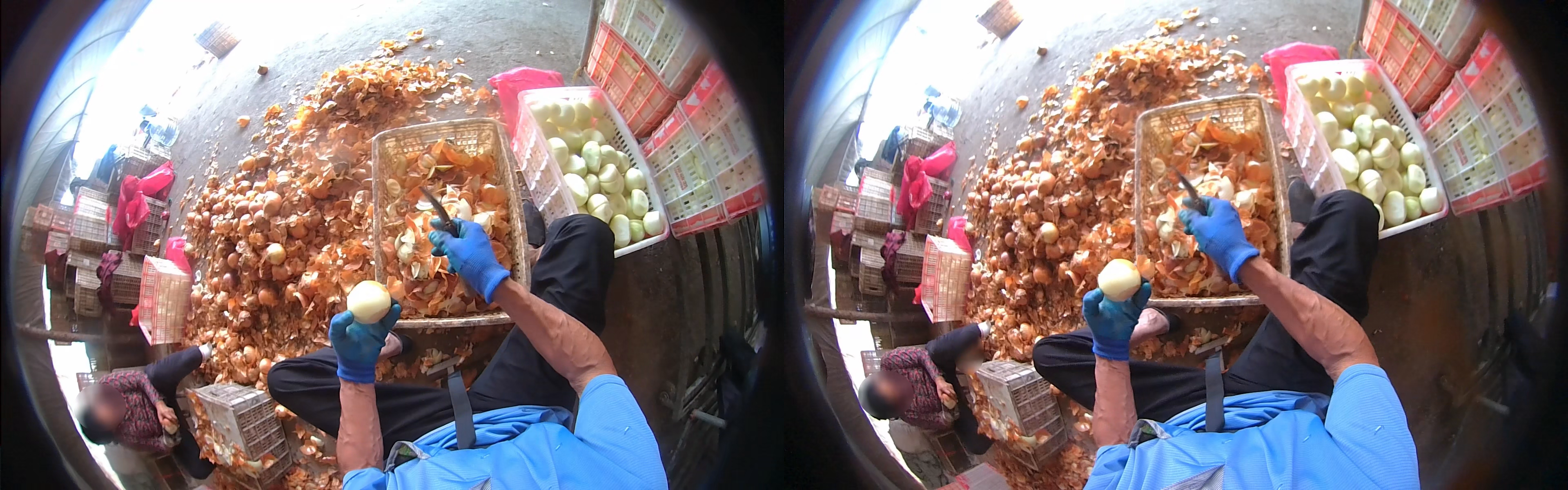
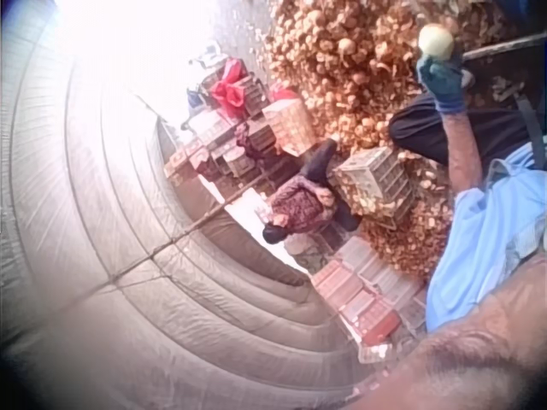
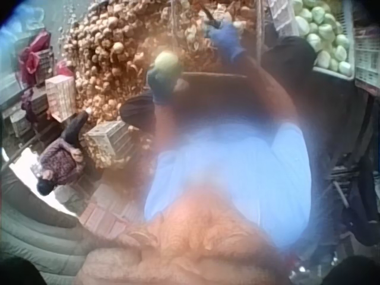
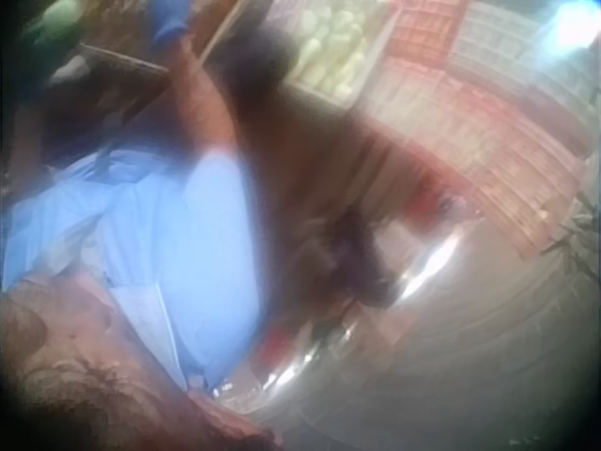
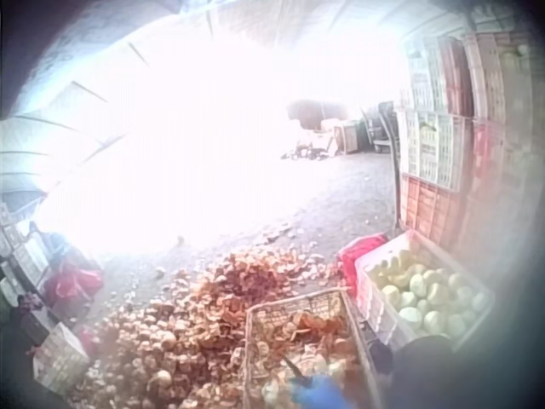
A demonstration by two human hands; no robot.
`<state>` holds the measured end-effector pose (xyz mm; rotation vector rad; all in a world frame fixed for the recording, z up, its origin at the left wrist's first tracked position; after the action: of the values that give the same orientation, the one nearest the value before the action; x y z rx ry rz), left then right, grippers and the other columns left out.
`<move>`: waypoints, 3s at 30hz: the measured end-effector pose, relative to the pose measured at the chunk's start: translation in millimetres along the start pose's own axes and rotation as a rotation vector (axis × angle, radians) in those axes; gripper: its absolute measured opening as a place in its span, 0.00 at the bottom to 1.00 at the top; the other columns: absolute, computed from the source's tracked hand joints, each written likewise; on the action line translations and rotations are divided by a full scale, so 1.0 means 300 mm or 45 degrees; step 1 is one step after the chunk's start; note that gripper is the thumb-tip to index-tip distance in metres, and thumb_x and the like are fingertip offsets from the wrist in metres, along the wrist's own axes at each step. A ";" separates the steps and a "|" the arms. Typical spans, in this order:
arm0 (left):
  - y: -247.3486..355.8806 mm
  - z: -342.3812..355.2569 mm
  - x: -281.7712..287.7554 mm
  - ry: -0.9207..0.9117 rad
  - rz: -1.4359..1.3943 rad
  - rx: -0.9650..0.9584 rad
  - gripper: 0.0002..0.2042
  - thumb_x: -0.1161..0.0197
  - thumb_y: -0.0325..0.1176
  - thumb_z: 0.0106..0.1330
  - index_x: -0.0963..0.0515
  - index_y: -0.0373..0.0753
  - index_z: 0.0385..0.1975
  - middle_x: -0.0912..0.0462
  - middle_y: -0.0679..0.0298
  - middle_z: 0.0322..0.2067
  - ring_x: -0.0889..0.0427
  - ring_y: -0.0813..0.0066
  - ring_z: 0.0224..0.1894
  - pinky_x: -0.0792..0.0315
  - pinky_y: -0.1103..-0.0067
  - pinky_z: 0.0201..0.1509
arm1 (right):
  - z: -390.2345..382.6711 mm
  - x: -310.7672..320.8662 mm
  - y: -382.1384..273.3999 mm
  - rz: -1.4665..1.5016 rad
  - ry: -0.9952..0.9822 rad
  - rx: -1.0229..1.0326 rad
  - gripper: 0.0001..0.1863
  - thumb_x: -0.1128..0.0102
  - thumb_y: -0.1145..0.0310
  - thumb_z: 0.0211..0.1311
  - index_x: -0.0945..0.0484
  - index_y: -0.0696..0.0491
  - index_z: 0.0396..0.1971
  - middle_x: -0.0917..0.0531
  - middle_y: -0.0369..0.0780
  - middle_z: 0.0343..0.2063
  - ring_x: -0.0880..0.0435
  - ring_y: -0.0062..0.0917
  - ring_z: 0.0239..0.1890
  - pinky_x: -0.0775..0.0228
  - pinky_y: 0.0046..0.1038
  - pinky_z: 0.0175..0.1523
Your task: The person sits on the floor and peels onions one by one using a small knife. They remove the outer layers and place the peeled onions into a nearby crate while discarding the skins into a basket.
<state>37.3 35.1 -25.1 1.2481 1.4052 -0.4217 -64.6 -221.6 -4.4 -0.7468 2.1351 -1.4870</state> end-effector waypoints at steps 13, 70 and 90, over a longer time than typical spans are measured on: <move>-0.068 0.022 -0.096 0.164 0.269 -0.019 0.28 0.40 0.31 0.66 0.36 0.27 0.65 0.26 0.44 0.59 0.24 0.48 0.63 0.30 0.53 0.71 | -0.127 -0.108 -0.007 -0.294 -0.694 0.310 0.14 0.30 0.65 0.60 0.13 0.57 0.43 0.10 0.44 0.35 0.11 0.24 0.38 0.21 0.28 0.46; -0.057 -0.004 -0.126 0.453 1.352 -0.232 0.32 0.22 0.27 0.52 0.29 0.32 0.58 0.20 0.61 0.49 0.19 0.75 0.48 0.22 0.79 0.53 | -0.165 -0.144 0.045 -0.266 -0.622 0.443 0.08 0.33 0.68 0.58 0.17 0.57 0.32 0.15 0.43 0.26 0.16 0.29 0.26 0.24 0.32 0.34; 0.007 -0.018 -0.179 0.254 1.183 -0.286 0.38 0.31 0.16 0.43 0.31 0.35 0.62 0.22 0.59 0.54 0.19 0.68 0.56 0.22 0.73 0.60 | -0.154 -0.118 0.041 0.352 -0.702 -0.254 0.10 0.34 0.67 0.59 0.16 0.60 0.29 0.18 0.37 0.20 0.20 0.20 0.21 0.27 0.23 0.27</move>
<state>24.5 17.2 24.3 1.6163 0.8527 0.4941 -68.6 -162.4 0.9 -0.7808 1.8728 -0.8144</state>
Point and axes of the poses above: each hand's wrist, its own z-axis towards the middle knuckle, its own x-axis out of the back of the hand, y = z × x, the point moved 4 cm from there along z, towards the middle knuckle
